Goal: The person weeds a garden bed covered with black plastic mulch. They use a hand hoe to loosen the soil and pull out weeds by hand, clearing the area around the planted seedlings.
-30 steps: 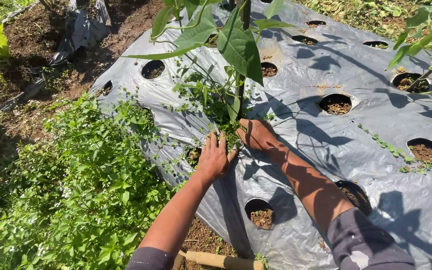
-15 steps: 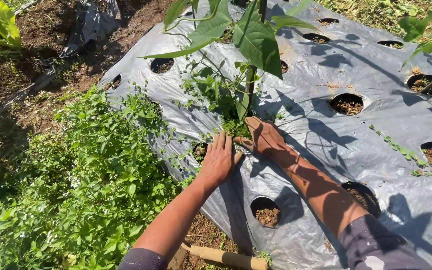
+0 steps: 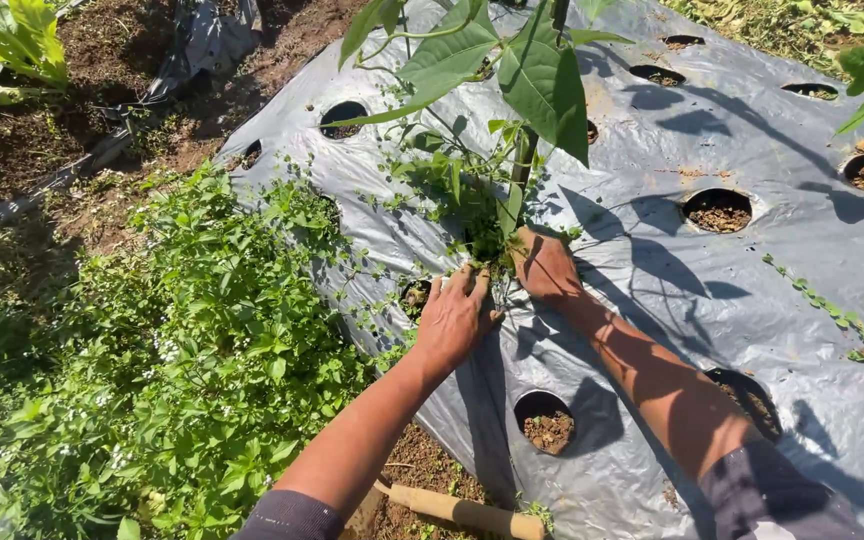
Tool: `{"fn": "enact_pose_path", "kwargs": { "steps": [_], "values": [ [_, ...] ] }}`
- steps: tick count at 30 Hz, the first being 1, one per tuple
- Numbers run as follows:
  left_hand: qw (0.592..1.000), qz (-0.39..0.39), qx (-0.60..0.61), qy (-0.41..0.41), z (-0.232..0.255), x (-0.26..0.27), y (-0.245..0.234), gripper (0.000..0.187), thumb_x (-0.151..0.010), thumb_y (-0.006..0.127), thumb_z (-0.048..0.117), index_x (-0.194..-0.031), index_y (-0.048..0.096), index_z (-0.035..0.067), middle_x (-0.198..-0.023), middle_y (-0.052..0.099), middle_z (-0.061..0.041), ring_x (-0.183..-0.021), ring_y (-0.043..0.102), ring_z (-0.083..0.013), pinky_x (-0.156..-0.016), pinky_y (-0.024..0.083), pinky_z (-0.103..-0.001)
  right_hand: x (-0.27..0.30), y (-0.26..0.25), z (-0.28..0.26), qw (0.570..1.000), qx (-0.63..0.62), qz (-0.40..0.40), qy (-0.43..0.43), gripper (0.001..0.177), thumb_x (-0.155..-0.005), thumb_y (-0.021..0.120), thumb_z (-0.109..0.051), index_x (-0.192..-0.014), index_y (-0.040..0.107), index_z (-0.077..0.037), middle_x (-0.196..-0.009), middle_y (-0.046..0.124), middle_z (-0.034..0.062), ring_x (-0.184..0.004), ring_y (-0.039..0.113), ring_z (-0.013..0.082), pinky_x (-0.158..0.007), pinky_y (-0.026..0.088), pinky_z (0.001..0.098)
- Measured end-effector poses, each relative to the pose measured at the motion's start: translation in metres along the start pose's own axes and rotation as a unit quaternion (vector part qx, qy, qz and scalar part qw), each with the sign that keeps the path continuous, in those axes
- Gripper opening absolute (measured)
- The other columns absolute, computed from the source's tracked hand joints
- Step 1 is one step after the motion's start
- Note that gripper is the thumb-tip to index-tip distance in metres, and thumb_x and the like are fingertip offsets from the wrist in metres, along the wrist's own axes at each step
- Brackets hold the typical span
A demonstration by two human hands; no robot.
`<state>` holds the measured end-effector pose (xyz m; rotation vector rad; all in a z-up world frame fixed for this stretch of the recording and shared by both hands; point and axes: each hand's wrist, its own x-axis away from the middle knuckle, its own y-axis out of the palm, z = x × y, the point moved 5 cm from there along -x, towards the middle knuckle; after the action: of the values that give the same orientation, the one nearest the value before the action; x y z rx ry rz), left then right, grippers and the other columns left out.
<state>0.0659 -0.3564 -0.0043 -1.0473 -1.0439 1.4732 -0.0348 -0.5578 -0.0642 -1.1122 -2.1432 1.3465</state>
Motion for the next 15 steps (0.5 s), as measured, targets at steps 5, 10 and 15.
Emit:
{"fn": "enact_pose_path", "kwargs": {
  "steps": [5,10,15],
  "values": [
    [0.999,-0.027,0.019,-0.026,0.01,0.005,-0.027,0.057,-0.099,0.057,0.046,-0.146,0.049,0.015,-0.155,0.04,-0.023,-0.141,0.045,-0.0405,-0.118,0.028,-0.061,0.025,-0.057,-0.039,0.982,-0.169,0.041,0.079,0.043,-0.096,0.053,-0.033,-0.136,0.064,-0.022,-0.116,0.074,0.0129,-0.113,0.067,0.0376,-0.088,0.057,0.0456],
    [0.997,-0.047,0.039,-0.056,0.02,0.01,-0.055,0.044,-0.107,0.041,0.031,-0.149,0.05,0.02,-0.156,0.037,-0.023,-0.144,0.041,-0.0403,-0.119,0.022,-0.062,0.029,-0.066,-0.047,0.975,-0.192,0.027,0.111,0.046,-0.095,0.064,-0.053,-0.133,0.068,-0.027,-0.121,0.073,0.0095,-0.118,0.065,0.0327,-0.097,0.053,0.0416],
    [0.997,-0.039,-0.033,-0.05,0.019,0.009,-0.053,0.039,-0.107,0.039,0.024,-0.141,0.059,0.028,-0.144,0.049,-0.019,-0.135,0.047,-0.0346,-0.114,0.032,-0.057,0.028,-0.045,-0.051,0.995,-0.09,0.009,0.032,0.05,-0.091,0.067,-0.051,-0.129,0.07,-0.02,-0.118,0.074,0.01,-0.116,0.067,0.0333,-0.094,0.055,0.0455]
  ]
}}
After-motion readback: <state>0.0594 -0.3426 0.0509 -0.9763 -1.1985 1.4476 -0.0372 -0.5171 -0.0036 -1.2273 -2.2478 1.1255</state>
